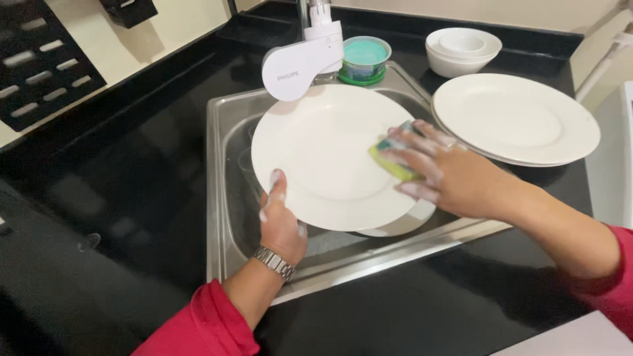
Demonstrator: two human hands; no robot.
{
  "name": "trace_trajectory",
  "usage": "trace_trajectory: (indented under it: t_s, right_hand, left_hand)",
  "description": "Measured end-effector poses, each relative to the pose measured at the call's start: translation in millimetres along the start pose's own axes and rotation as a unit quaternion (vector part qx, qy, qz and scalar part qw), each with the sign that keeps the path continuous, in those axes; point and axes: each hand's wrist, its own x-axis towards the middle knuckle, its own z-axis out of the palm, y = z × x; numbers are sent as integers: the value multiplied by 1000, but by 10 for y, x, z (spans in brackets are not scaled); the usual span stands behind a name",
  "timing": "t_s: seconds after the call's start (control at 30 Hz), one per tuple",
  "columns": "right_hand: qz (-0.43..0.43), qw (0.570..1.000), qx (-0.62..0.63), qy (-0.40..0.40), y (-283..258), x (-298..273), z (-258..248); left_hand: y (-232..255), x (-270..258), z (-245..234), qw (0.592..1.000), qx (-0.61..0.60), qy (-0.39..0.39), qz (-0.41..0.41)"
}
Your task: The person washes plates and bowls using a sponge with soap, scrubbing both sides of each item in the sink.
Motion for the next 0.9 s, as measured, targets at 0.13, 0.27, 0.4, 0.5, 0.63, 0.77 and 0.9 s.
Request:
trace_trajectory:
  t_s: [0.13,0.27,0.4,0.5,0.63,0.77,0.9]
  right_hand:
    - [50,984,-156,68,264,266,262]
    - [-3,991,-76,108,214,736,445]
    - [-105,983,132,69,-376,891,355]
    - [-183,960,212,28,-759,669,-11]
    - [-182,949,257,18,-408,548,-136]
    - [-116,981,112,111,168,564,88]
    - [-102,974,-16,203,440,832,470]
  left_hand:
    - [-280,347,-228,992,9,-117,49]
    - [-214,136,-92,991,21,-122,59]
    - [-191,156,-103,994,19,-111,15]
    - [-139,99,-48,994,-26,-108,20]
    - [-111,73,-106,995,-39,-81,40]
    - [-99,61,-123,995,-25,-85,52]
    - [-164,112,-116,994,2,-104,35]
